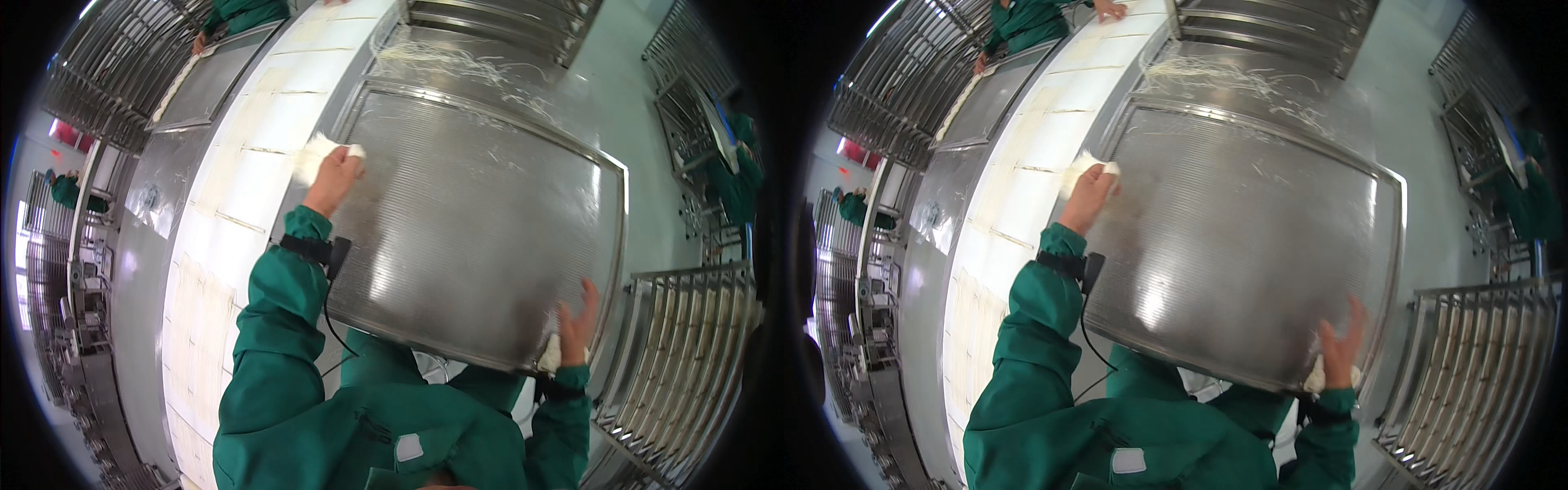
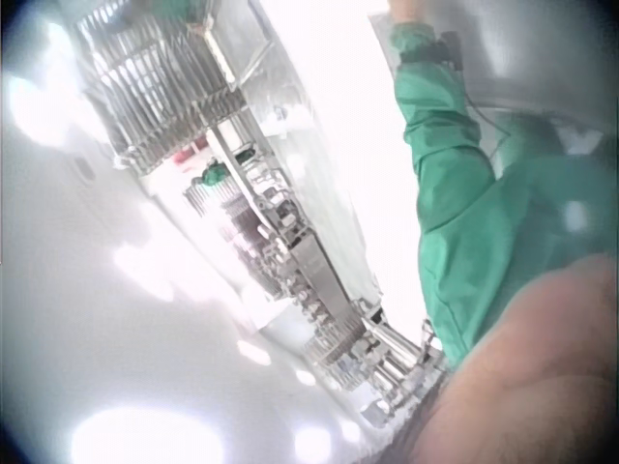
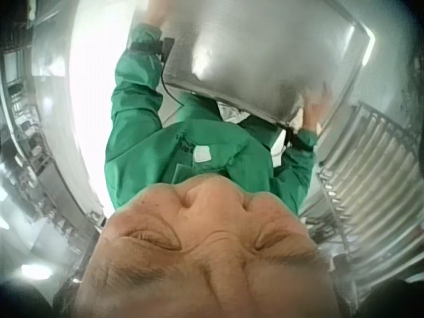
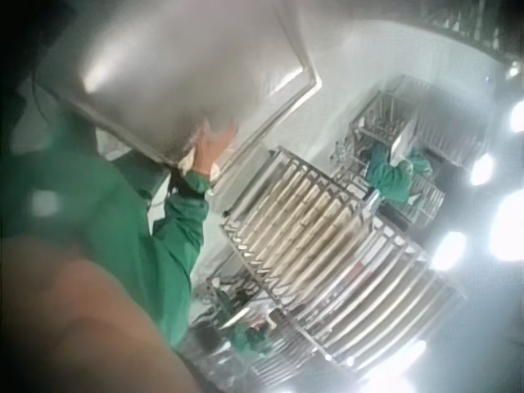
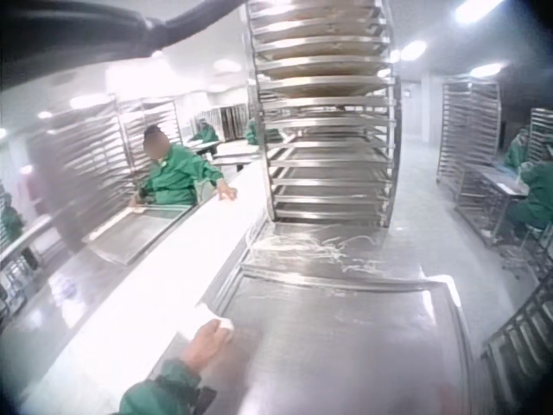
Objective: The person repeatedly picks up strands of white noodles from a conveyor, folds them into neat bundles, and places them onto a metal tray. After filling the tray, they carry it to a rolling rack and slide it into place, then retrieve an empty tray to continue.
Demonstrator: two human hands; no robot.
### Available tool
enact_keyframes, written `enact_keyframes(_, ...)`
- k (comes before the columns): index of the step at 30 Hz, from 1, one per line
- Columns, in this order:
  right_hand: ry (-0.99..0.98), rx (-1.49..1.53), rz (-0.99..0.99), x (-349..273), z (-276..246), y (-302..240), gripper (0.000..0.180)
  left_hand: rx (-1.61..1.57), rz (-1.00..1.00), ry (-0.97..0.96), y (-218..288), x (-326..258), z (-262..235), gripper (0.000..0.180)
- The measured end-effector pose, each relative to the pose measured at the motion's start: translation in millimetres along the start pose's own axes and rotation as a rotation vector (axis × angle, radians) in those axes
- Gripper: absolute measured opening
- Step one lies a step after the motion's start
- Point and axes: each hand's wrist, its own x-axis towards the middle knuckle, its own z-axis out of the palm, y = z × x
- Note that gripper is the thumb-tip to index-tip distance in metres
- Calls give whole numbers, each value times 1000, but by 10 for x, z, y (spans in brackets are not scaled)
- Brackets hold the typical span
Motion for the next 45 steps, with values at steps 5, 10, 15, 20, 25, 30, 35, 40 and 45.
enact_keyframes(5, 4, 35, -346, 426, 597, -955, 102, -358, -24, -420, 947, -955, 1447, 15)
enact_keyframes(10, 144, 7, -367, 374, 506, -754, 74, -787, -151, -714, 1088, -1540, 2397, 18)
enact_keyframes(15, -11, -311, -150, 7, -250, 421, 30, -881, -432, -525, 394, -1602, 2772, 2)
enact_keyframes(20, -48, -499, -169, -243, -458, 970, 25, -489, -393, -531, 25, -1738, 3110, 6)
enact_keyframes(25, 77, -321, -136, -440, -622, 1030, 37, -212, -160, -753, 622, -1971, 3310, 23)
enact_keyframes(30, 185, -69, -23, -674, -853, 1046, 40, -31, -163, -1007, 996, -2195, 3938, 31)
enact_keyframes(35, 269, -2, -7, -759, -920, 1041, 31, -120, -257, -1092, 712, -2118, 4431, 30)
enact_keyframes(40, 213, -188, -179, -671, -814, 1055, 21, 358, 653, -512, 256, -2089, 4403, 25)
enact_keyframes(45, 135, -480, -244, -533, -676, 1276, 14, 540, 777, -463, 9, -2023, 4240, 16)
